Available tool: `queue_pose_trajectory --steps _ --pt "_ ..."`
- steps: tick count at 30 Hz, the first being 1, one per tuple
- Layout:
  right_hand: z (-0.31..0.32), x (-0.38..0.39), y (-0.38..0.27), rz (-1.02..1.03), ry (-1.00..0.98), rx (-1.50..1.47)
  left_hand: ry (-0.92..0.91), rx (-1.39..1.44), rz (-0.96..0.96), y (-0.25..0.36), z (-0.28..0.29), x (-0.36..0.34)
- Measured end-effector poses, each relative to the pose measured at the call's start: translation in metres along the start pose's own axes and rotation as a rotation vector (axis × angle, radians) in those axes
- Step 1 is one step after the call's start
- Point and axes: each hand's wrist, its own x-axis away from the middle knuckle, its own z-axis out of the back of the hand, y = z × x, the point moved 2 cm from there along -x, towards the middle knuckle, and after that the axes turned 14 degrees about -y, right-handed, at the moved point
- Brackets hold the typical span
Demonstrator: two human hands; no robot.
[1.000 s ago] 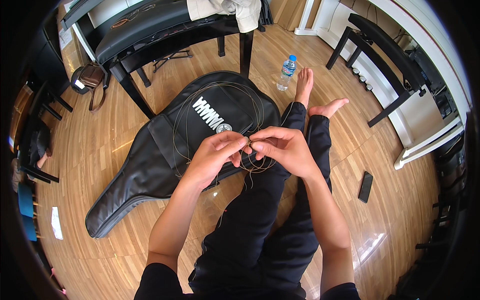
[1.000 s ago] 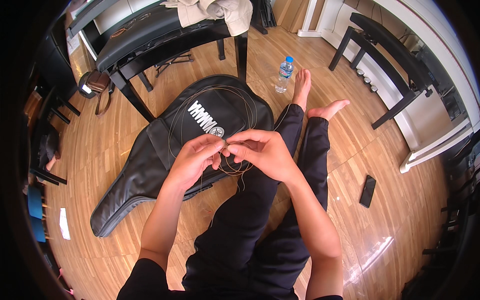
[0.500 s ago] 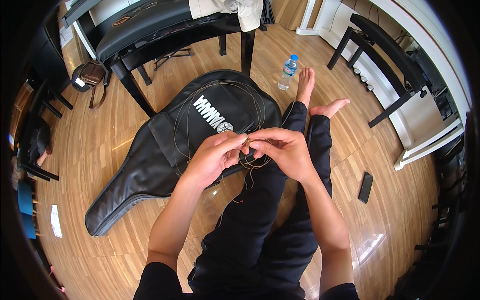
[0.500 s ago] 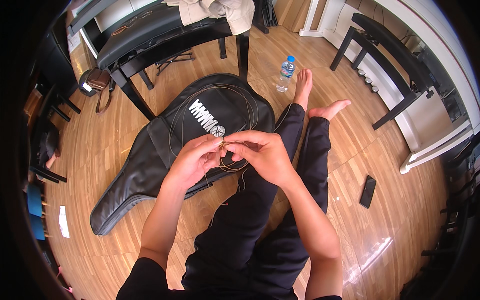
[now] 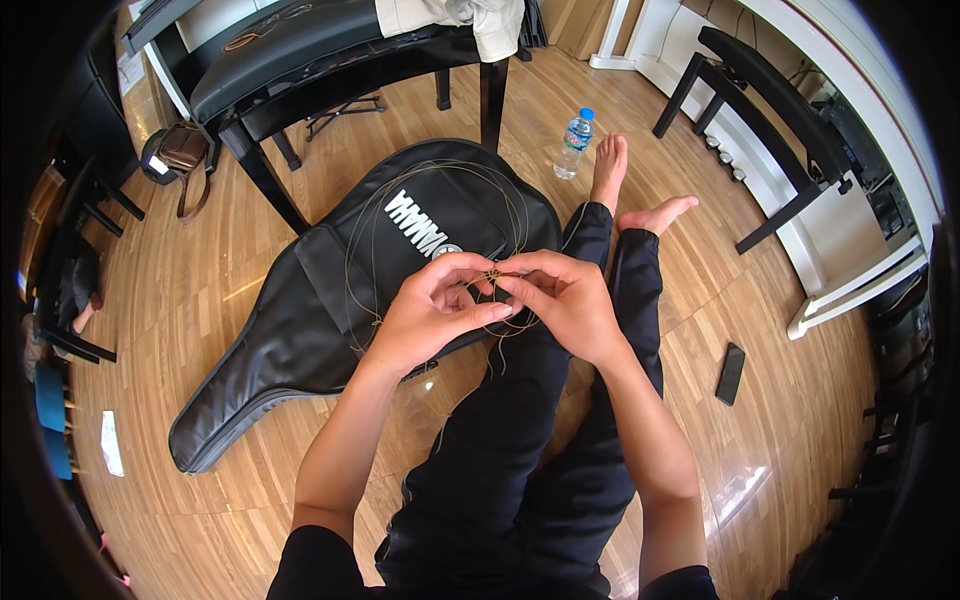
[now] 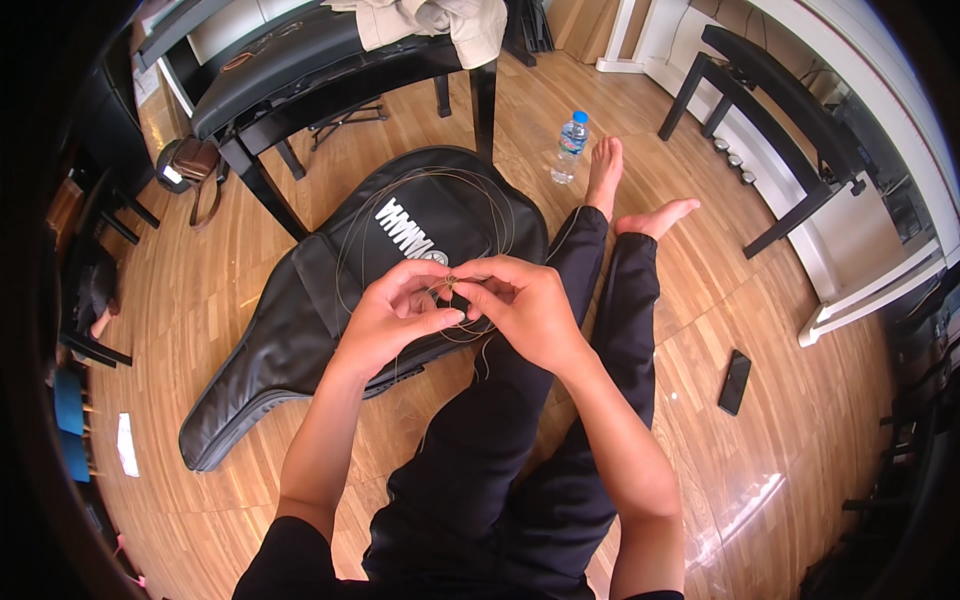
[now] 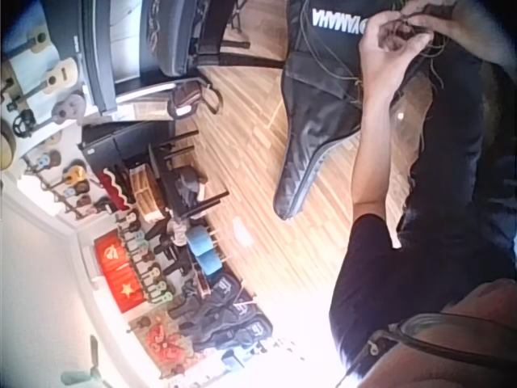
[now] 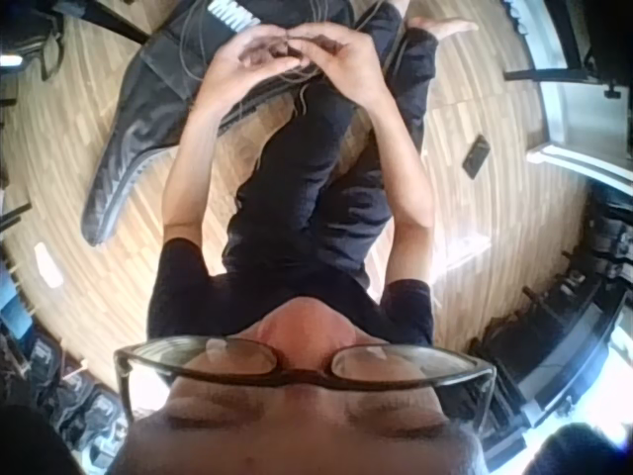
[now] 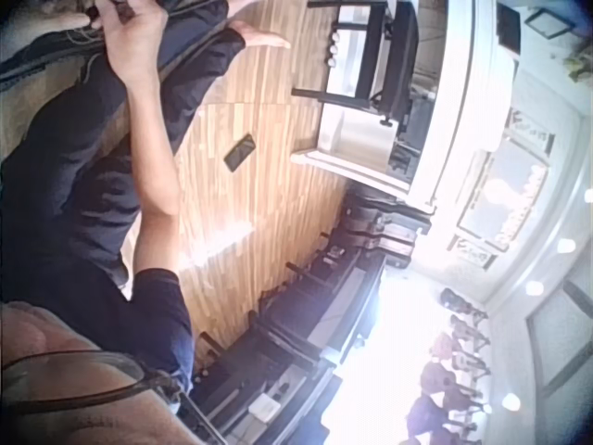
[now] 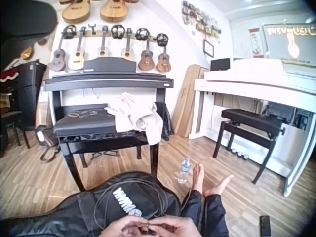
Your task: The person sits on the floor and ties several guitar strings together by hand. They pick up individual strings from a guitar case, form loops, and tie them into knots, creating a connected chain of strings.
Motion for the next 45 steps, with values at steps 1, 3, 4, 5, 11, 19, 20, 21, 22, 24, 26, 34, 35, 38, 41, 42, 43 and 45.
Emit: queue_pose_trajectory --steps 1,3,4,5,11,19,20,21,22,24,26,34,35,38,41,42,43,45 --pt "0.0 -0.001 0.002 0.007 0.011 -0.003 0.005 -0.028 -0.009 -0.002 0.001 -0.001" --pt "0.0 0.0 0.004 0.0 0.029 0.019 0.024 -0.058 -0.011 -0.004 0.001 -0.001" --pt "0.0 0.0 0.004 -0.003 0.038 0.03 0.038 -0.059 -0.005 -0.004 0.001 -0.002" --pt "0.001 0.001 0.005 -0.005 0.042 0.026 0.052 -0.06 0.001 -0.004 0.001 -0.002" --pt "0.003 0.001 0.008 -0.003 0.037 -0.023 0.054 -0.07 -0.009 -0.009 0.0 -0.002" --pt "0.005 0.002 0.004 -0.038 -0.069 -0.02 0.078 -0.19 -0.041 -0.006 -0.004 -0.001" --pt "0.004 0.002 0.004 -0.032 -0.074 -0.029 0.085 -0.19 -0.047 -0.007 -0.003 0.0" --pt "0.003 0.003 0.003 -0.026 -0.079 -0.038 0.082 -0.183 -0.015 -0.006 -0.003 0.0" --pt "0.003 0.003 0.002 -0.022 -0.083 -0.047 0.078 -0.175 0.017 -0.005 -0.001 0.001" --pt "0.002 0.003 -0.001 -0.019 -0.098 -0.018 0.065 -0.16 0.052 -0.004 0.002 0.002" --pt "0.002 0.003 -0.002 0.001 -0.096 0.033 0.045 -0.145 0.057 -0.004 0.005 0.001" --pt "0.002 0.003 -0.001 0.007 -0.043 0.102 0.068 -0.056 0.071 -0.001 0.002 0.0" --pt "0.002 0.002 -0.001 -0.006 -0.048 0.092 0.071 -0.05 0.063 -0.001 0.001 0.0" --pt "0.002 0.002 -0.001 -0.041 -0.074 0.093 0.076 -0.077 0.017 0.001 -0.002 0.0" --pt "0.005 0.004 0.003 -0.055 -0.111 0.128 0.065 -0.145 -0.003 -0.003 0.0 -0.001" --pt "0.005 0.004 0.006 -0.049 -0.12 0.12 0.061 -0.152 0.015 -0.003 0.0 -0.001" --pt "0.006 0.004 0.007 -0.042 -0.128 0.113 0.057 -0.161 0.033 -0.003 0.0 -0.001" --pt "0.008 0.004 0.007 -0.061 -0.15 0.062 0.048 -0.18 0.034 -0.004 0.0 -0.001"
